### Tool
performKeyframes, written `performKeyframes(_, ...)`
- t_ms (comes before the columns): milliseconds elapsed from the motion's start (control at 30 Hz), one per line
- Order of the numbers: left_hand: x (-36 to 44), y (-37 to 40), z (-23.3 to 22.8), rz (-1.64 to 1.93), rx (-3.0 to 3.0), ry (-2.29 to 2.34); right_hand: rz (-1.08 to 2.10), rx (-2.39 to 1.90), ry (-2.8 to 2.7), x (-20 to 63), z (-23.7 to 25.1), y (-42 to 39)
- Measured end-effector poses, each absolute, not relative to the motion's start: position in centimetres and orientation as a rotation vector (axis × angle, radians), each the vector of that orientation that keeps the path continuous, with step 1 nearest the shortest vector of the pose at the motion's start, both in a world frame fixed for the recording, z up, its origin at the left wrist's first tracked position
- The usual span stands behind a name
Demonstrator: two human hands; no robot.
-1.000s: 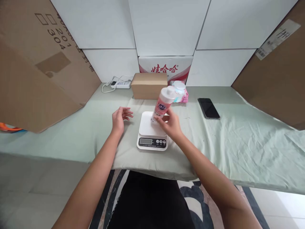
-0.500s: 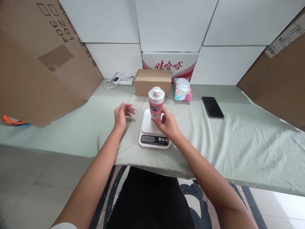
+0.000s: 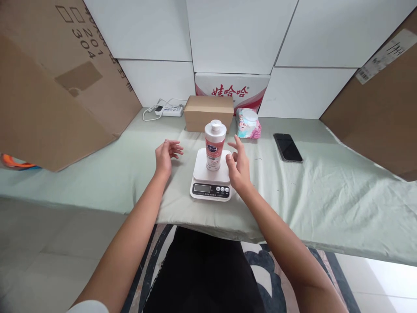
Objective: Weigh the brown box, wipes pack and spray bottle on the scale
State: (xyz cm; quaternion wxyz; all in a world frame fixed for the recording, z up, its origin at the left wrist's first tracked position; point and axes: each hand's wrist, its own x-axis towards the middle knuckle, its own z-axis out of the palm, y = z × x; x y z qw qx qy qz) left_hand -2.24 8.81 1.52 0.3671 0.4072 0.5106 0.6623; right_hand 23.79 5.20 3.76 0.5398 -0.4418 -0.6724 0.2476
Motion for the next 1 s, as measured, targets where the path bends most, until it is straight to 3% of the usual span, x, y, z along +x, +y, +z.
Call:
performKeyframes(300,-2.1,8.7,1.5,1.698,1.058,1.289,0.765,-1.008,-1.749,22.4,5.4,5.8)
performKeyframes(500,-2.0,8.6,1.7,1.698,1.050,1.298,0.682,-1.073,-1.731,21.6,5.0,6.1)
performKeyframes(733,-1.9,8.7,1.6,1.693,1.056,1.295,0.351,-1.134,-1.525,27.4,5.4,8.0)
performKeyframes(1000,-1.8,8.9,1.6,1.688,1.058,1.312,0.040,-1.610,-1.244,36.7,4.0,17.8)
